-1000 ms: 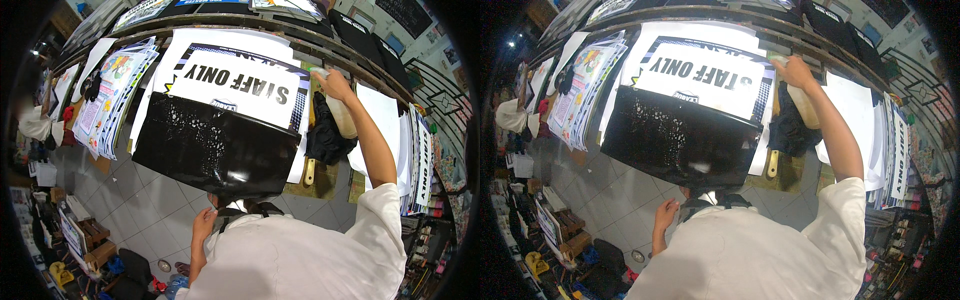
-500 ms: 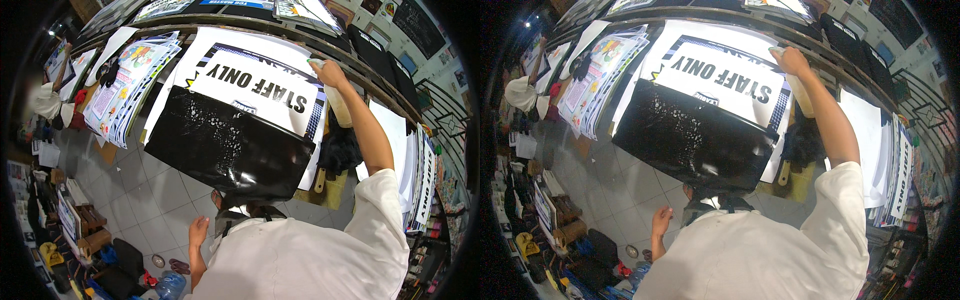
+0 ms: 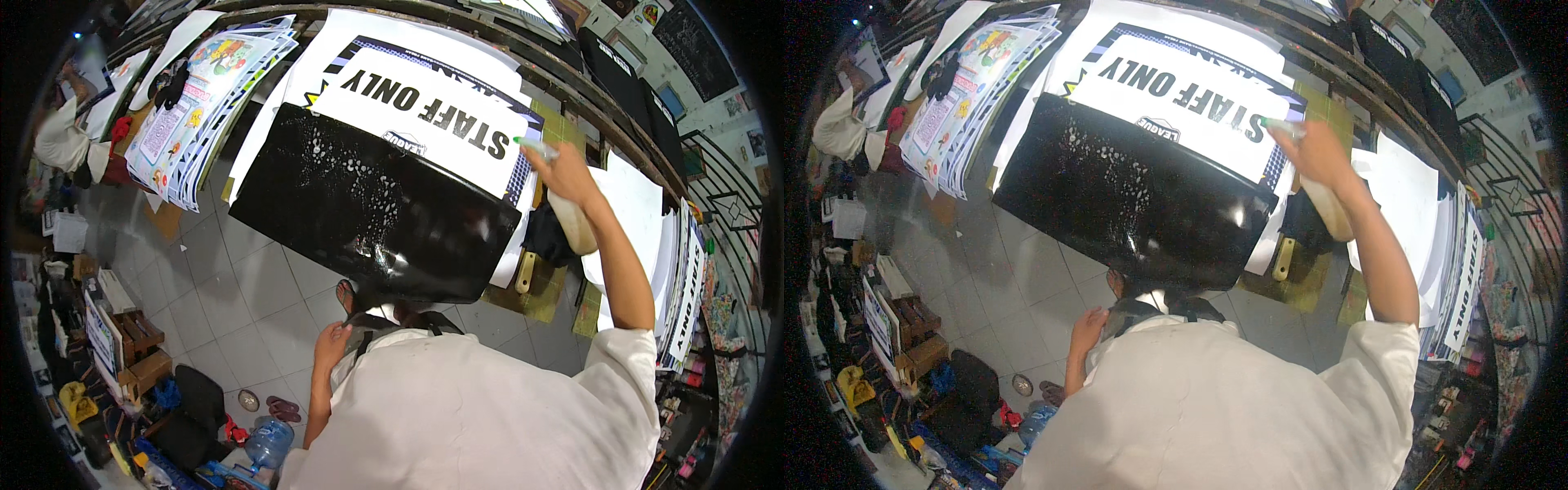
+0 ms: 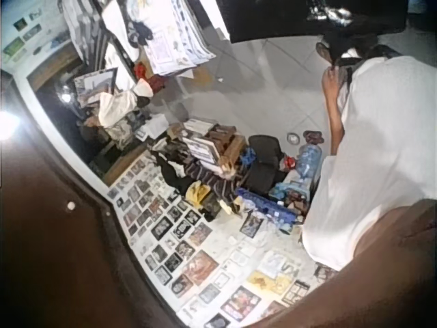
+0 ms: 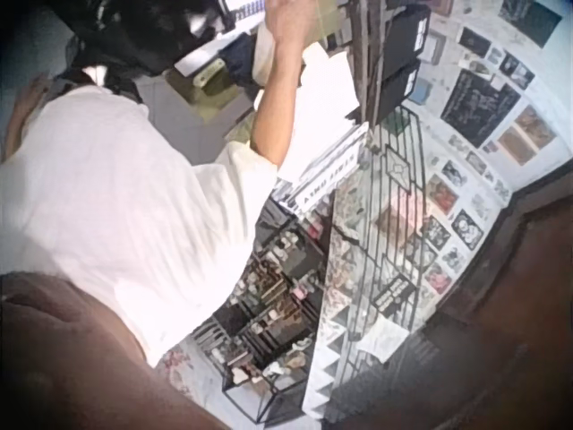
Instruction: The person applies a 'CLOSED' sign to a flat surface, smoothing it with a cloth and a squeegee. They then apply a 'STAFF ONLY' sign to a black surface, using a spray bottle and a squeegee to ensure adhesion. Finally, they return to the 'CLOSED' sign to smooth it further.
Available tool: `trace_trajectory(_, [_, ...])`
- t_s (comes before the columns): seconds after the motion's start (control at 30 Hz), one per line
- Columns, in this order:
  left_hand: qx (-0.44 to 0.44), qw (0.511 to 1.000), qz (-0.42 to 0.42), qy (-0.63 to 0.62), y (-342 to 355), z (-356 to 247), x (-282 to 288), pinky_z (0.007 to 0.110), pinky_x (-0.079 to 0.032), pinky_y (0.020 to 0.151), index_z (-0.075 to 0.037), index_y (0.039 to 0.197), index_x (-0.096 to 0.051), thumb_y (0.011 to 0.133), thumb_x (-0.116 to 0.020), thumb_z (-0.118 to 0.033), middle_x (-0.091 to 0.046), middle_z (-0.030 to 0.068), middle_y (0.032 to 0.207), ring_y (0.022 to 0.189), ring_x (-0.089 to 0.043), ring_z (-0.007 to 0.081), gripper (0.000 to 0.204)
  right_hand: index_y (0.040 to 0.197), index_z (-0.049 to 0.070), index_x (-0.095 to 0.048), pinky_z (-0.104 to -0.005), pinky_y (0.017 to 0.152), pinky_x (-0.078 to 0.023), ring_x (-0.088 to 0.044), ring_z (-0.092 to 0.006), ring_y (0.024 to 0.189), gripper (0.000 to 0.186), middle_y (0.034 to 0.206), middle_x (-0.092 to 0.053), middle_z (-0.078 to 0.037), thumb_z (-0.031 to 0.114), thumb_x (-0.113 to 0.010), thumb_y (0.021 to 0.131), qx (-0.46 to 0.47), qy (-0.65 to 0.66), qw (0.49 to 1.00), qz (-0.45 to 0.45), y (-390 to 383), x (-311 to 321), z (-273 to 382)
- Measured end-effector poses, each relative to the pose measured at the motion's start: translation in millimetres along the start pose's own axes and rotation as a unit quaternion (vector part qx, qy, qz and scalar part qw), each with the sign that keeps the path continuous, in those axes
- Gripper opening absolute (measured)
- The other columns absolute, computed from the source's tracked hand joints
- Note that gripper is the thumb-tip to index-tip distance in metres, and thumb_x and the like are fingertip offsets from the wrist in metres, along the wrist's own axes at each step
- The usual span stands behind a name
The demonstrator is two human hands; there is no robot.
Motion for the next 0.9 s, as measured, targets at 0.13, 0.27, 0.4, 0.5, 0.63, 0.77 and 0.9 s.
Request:
trace_trajectory(0.13, [-0.014,0.996,0.085,-0.037,8,-72,-21,0.029,-0.054,0.092,0.007,0.14,-0.057,0.1,-0.073,-0.035,-0.075,0.017,0.116,0.103,-0.071,0.0177,0.061,0.094,0.002,-0.079,-0.0496,0.076,-0.057,-0.071,-0.042,0.072,0.05,0.077,-0.072,-0.024,0.05,-0.064,0.099,-0.069,0.009,0.995,0.068,-76,-5,52])
trace_trajectory(0.27, [-0.022,0.988,0.138,-0.058,26,-92,-31,0.029,-0.055,0.091,0.007,0.141,-0.056,0.1,-0.073,-0.034,-0.075,0.0155,0.117,0.101,-0.071,0.0182,0.06,0.092,0.002,-0.079,-0.0499,0.075,-0.056,-0.071,-0.043,0.073,0.04,0.077,-0.072,-0.024,0.04,-0.067,0.099,-0.064,0.045,0.994,0.072,-137,-7,77])
trace_trajectory(0.4, [-0.02,0.99,0.14,-0.022,41,-91,-14,0.027,-0.054,0.084,0.007,0.139,-0.058,0.1,-0.073,-0.034,-0.076,0.0143,0.112,0.095,-0.071,0.016,0.058,0.084,0.0,-0.073,-0.0497,0.064,-0.049,-0.065,-0.0443,0.069,0.032,0.071,-0.066,-0.023,0.03,-0.071,0.096,-0.112,-0.017,0.99,0.089,-181,-6,93])
trace_trajectory(0.5, [-0.015,0.991,0.118,-0.054,56,-67,14,0.027,-0.054,0.082,0.006,0.139,-0.059,0.1,-0.073,-0.034,-0.076,0.0133,0.111,0.094,-0.071,0.0152,0.058,0.081,0.0,-0.071,-0.0505,0.064,-0.049,-0.064,-0.0439,0.068,0.035,0.069,-0.064,-0.022,0.031,-0.07,0.096,-0.11,0.022,0.993,0.049,-199,-9,114])
trace_trajectory(0.63, [0.009,0.995,0.087,-0.045,62,-55,56,0.028,-0.054,0.084,0.005,0.141,-0.058,0.1,-0.072,-0.036,-0.075,0.0141,0.114,0.095,-0.071,0.0162,0.06,0.089,0.0,-0.076,-0.0497,0.067,-0.053,-0.067,-0.0431,0.07,0.04,0.076,-0.07,-0.022,0.038,-0.07,0.097,-0.12,-0.003,0.99,0.08,-207,-40,134])
trace_trajectory(0.77, [0.021,0.997,0.074,-0.03,63,-50,87,0.031,-0.053,0.093,0.004,0.139,-0.06,0.103,-0.065,-0.034,-0.074,0.0152,0.119,0.097,-0.073,0.0194,0.053,0.089,0.001,-0.075,-0.0501,0.066,-0.051,-0.066,-0.0438,0.068,0.04,0.073,-0.067,-0.023,0.039,-0.069,0.098,-0.112,0.078,0.989,0.058,-177,-51,163])
trace_trajectory(0.9, [0.016,0.997,0.063,-0.047,68,-40,114,0.029,-0.054,0.088,0.007,0.142,-0.057,0.099,-0.073,-0.042,-0.074,0.0174,0.117,0.097,-0.071,0.0189,0.067,0.09,0.004,-0.075,-0.0514,0.068,-0.052,-0.067,-0.0441,0.068,0.042,0.069,-0.066,-0.023,0.043,-0.066,0.1,-0.123,0.054,0.991,0.025,-128,-49,169])
Point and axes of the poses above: each hand's wrist, its own y-axis towards the middle knuckle, its own x-axis out of the back of the hand, z = x × y, the point moved 6 cm from there along y, towards the middle knuckle
